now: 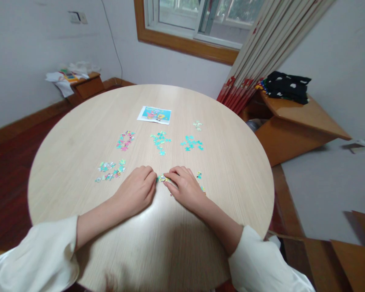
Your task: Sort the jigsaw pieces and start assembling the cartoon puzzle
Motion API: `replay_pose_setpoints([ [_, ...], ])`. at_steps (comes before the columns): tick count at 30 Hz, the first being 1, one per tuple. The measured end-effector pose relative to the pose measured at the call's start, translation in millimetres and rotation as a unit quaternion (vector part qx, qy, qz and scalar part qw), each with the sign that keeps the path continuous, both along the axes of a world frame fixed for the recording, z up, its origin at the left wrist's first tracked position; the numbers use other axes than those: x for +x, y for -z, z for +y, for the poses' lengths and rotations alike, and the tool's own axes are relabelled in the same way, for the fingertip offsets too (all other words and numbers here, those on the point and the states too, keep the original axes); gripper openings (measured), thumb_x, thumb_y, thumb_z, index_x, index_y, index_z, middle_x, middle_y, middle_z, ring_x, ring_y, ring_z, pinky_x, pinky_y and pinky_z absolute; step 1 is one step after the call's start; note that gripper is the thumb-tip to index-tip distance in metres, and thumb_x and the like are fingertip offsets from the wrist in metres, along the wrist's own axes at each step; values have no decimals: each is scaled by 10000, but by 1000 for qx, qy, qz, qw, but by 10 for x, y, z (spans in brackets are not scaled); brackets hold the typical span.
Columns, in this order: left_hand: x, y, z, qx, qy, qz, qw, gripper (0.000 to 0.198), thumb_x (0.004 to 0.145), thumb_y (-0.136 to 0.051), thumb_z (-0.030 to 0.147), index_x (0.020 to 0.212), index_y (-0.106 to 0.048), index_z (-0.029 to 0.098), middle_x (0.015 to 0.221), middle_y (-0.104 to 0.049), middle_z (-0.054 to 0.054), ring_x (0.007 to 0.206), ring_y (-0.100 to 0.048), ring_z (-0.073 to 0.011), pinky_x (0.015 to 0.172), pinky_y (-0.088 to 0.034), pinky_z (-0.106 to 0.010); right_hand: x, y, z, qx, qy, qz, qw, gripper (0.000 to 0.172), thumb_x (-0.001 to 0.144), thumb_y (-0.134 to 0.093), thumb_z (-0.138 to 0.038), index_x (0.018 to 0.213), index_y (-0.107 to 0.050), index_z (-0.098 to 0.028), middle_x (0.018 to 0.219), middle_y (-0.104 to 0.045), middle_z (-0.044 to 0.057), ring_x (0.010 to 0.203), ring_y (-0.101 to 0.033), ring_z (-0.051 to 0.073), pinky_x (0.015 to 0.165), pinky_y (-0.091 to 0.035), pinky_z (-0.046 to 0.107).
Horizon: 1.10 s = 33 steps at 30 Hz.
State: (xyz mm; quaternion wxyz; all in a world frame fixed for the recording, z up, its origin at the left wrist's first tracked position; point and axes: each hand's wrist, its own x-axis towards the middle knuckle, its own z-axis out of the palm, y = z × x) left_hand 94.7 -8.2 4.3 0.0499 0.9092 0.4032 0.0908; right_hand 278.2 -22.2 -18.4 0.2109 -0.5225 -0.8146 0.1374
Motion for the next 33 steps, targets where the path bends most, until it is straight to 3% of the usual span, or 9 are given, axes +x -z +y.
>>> replay_pose_setpoints([
  [3,-88,84,-137,30,50,-56,997,354,939,-308,180,1142,-578,76,1127,-606,-176,1018,-540,-268,890,-466,-435,3,18,-4,6,-1,6,1000,200,897,-577,-250,1059,-681,-199,1010,-648,81,955,-552,217,848,-417,367],
  [6,-114,185,-221,36,69,-52,996,387,933,-352,198,1254,-514,58,1242,-572,-191,1125,-504,-295,982,-421,-487,8,25,-6,9,2,9,1000,205,896,-575,-243,1068,-677,-197,1013,-648,88,949,-558,216,850,-423,369],
  [15,-100,206,-213,28,55,-92,994,410,940,-326,206,1300,-489,95,1263,-554,-184,1155,-482,-291,994,-412,-507,100,-33,-9,30,12,46,998,237,891,-573,-265,1102,-667,-212,1004,-648,93,955,-573,222,838,-440,379],
  [24,-19,286,-196,6,68,-54,996,438,947,-333,260,1330,-472,99,1323,-541,-167,1214,-458,-288,1068,-314,-536,535,-126,115,76,109,110,985,210,879,-503,-182,932,-705,-195,889,-659,89,883,-602,216,797,-465,389],
  [33,-17,217,-154,45,38,-105,993,376,951,-300,220,1207,-554,113,1190,-589,-155,1088,-494,-266,961,-364,-466,457,-148,55,-12,35,45,998,134,856,-619,-216,955,-709,-227,934,-660,56,926,-586,208,841,-407,389],
])
